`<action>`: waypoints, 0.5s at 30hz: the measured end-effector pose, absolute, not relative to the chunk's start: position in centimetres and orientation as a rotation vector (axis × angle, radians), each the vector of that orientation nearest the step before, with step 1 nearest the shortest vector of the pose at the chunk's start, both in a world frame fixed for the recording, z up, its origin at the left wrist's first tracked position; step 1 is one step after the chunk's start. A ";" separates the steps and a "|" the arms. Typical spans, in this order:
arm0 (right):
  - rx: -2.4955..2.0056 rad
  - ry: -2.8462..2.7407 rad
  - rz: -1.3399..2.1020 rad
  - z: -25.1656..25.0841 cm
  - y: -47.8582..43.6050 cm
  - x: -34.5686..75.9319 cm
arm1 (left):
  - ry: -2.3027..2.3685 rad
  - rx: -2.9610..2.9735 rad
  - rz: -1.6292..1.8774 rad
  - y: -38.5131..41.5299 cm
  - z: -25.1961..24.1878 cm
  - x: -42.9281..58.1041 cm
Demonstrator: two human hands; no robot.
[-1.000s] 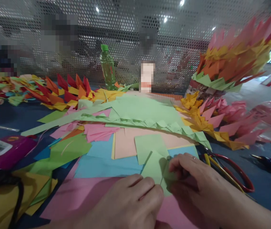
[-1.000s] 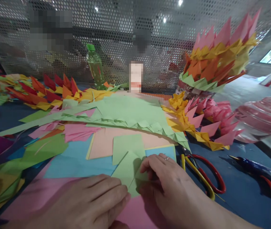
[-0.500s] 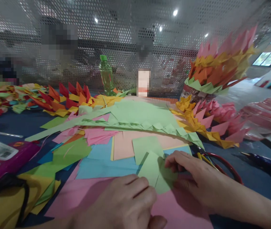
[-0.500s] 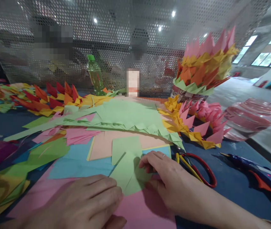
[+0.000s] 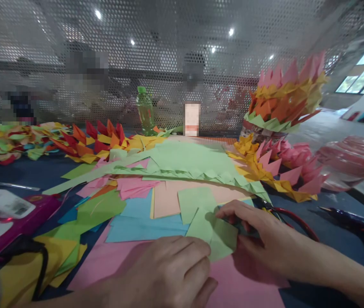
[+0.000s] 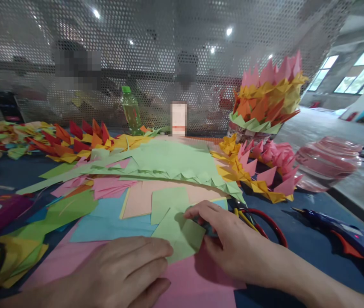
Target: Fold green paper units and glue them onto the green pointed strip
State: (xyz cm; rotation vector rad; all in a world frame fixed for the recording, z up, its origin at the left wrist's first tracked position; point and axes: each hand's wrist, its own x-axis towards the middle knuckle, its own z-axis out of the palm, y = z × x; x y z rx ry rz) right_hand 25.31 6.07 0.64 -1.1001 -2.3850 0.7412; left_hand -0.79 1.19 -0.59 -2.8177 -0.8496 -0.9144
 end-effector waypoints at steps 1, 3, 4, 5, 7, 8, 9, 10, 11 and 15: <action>-1.101 -2.374 0.742 0.7 6.1 25.3 | -0.822 -2.811 -0.886 1.3 -0.4 -0.8; -1.084 -2.359 0.763 0.9 6.1 25.3 | -0.758 -2.798 -0.794 1.5 0.0 -0.8; -1.064 -2.360 0.785 1.2 6.0 25.2 | -0.733 -2.793 -0.751 1.6 0.2 -0.8; -1.038 -2.365 0.807 1.5 5.9 25.2 | -0.725 -2.793 -0.709 1.7 0.4 -0.8; -0.955 -2.395 0.843 2.2 5.6 25.2 | -0.731 -2.809 -0.655 1.7 0.7 -0.9; -0.909 -2.413 0.854 2.5 5.4 25.2 | -0.734 -2.824 -0.638 1.8 0.8 -1.0; -0.872 -2.430 0.859 2.7 5.3 25.2 | -0.734 -2.836 -0.630 1.8 0.9 -1.1; -0.852 -2.444 0.860 2.7 5.2 25.2 | -0.733 -2.846 -0.627 1.8 0.9 -1.2; -0.846 -2.452 0.856 2.5 5.1 25.1 | -0.734 -2.853 -0.621 1.9 1.0 -1.2; -0.789 -2.441 0.769 1.2 5.8 24.9 | -0.751 -2.846 -0.638 2.2 1.3 -1.2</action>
